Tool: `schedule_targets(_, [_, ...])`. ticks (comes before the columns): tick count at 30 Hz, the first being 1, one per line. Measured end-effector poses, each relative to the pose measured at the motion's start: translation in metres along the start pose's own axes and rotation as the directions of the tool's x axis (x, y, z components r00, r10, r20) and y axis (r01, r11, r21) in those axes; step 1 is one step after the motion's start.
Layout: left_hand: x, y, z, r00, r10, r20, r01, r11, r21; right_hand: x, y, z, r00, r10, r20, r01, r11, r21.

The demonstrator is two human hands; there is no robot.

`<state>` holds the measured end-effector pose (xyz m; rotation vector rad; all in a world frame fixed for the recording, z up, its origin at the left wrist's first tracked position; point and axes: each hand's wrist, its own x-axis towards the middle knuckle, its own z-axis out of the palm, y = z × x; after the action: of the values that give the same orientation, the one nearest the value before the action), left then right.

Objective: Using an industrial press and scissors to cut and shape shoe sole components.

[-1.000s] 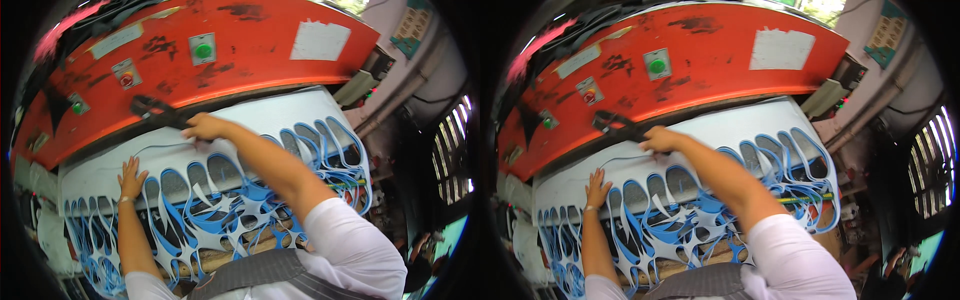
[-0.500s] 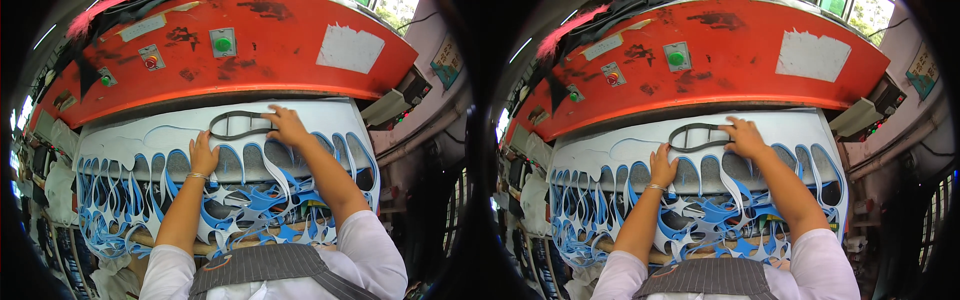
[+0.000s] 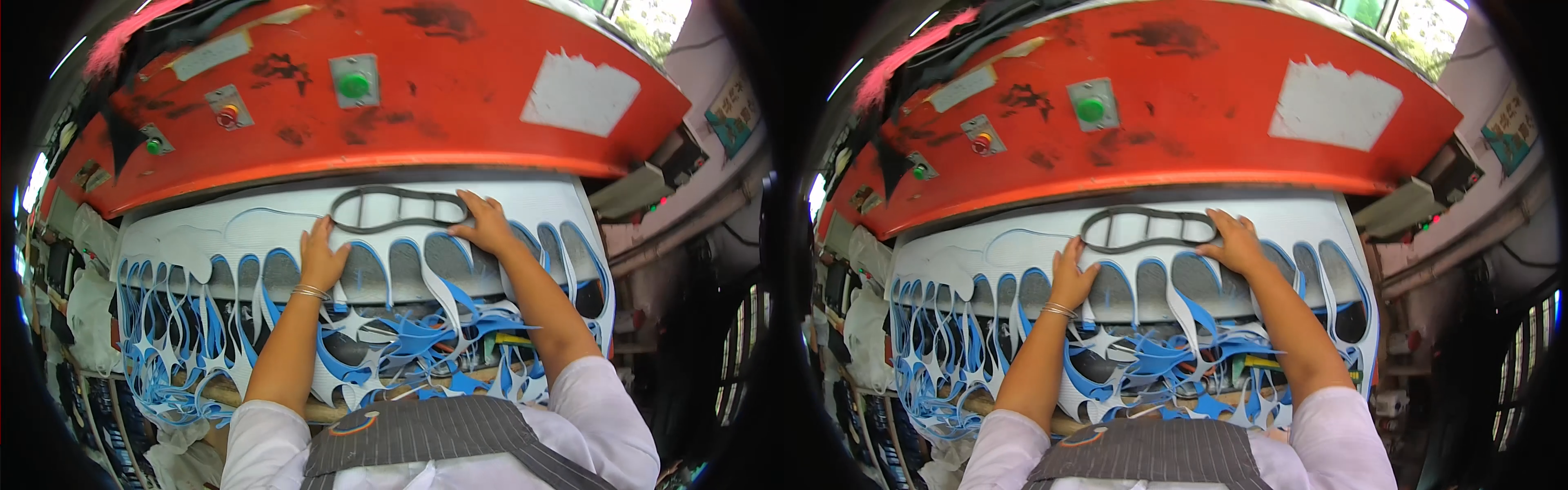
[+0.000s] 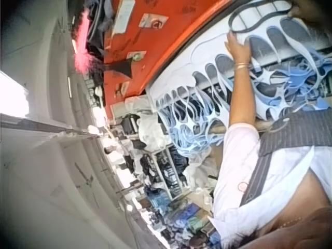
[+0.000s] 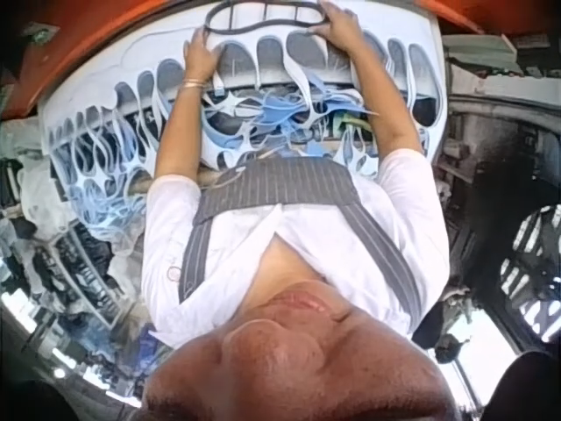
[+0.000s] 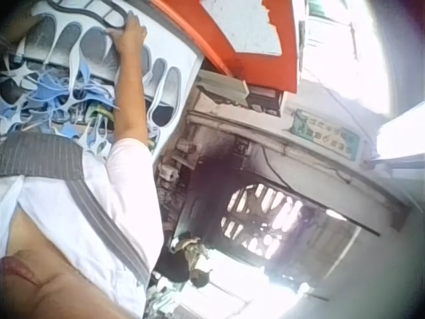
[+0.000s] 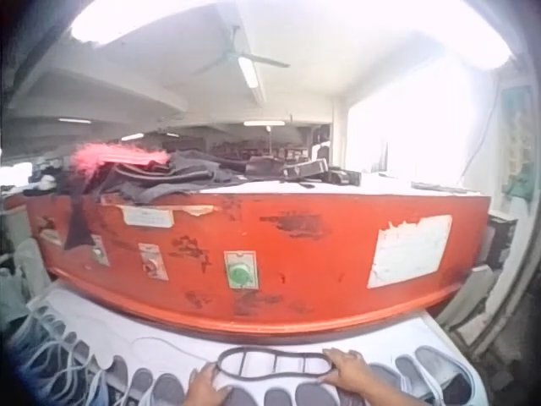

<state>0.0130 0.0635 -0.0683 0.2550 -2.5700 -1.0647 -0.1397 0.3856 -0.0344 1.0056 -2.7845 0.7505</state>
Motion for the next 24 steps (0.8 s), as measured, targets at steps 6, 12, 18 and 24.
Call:
schedule_targets(6, [0.027, -0.038, -0.150, 0.840, -0.300, -0.453, -0.071, 0.766, -0.639, -0.004, -0.107, -0.074, 0.951, -0.008, -0.308, 0.039, 0.995, 0.096])
schedule_targets(12, [0.005, -0.103, -0.282, 0.500, -0.260, -0.826, 0.077, 0.963, -0.257, 0.026, -0.268, -0.081, 0.958, -0.117, -0.263, 0.202, 0.923, 0.327])
schedule_targets(18, [-0.013, -0.083, -0.286, 0.486, -0.045, -0.873, 0.051, 0.998, -0.024, 0.012, -0.298, -0.063, 0.871, -0.029, -0.491, 0.137, 0.973, 0.185])
schedule_targets(24, [-0.109, -0.078, -0.312, 0.642, 0.017, -0.767, 0.270, 0.931, 0.247, -0.063, -0.307, -0.072, 0.916, -0.149, -0.372, 0.242, 0.945, 0.218])
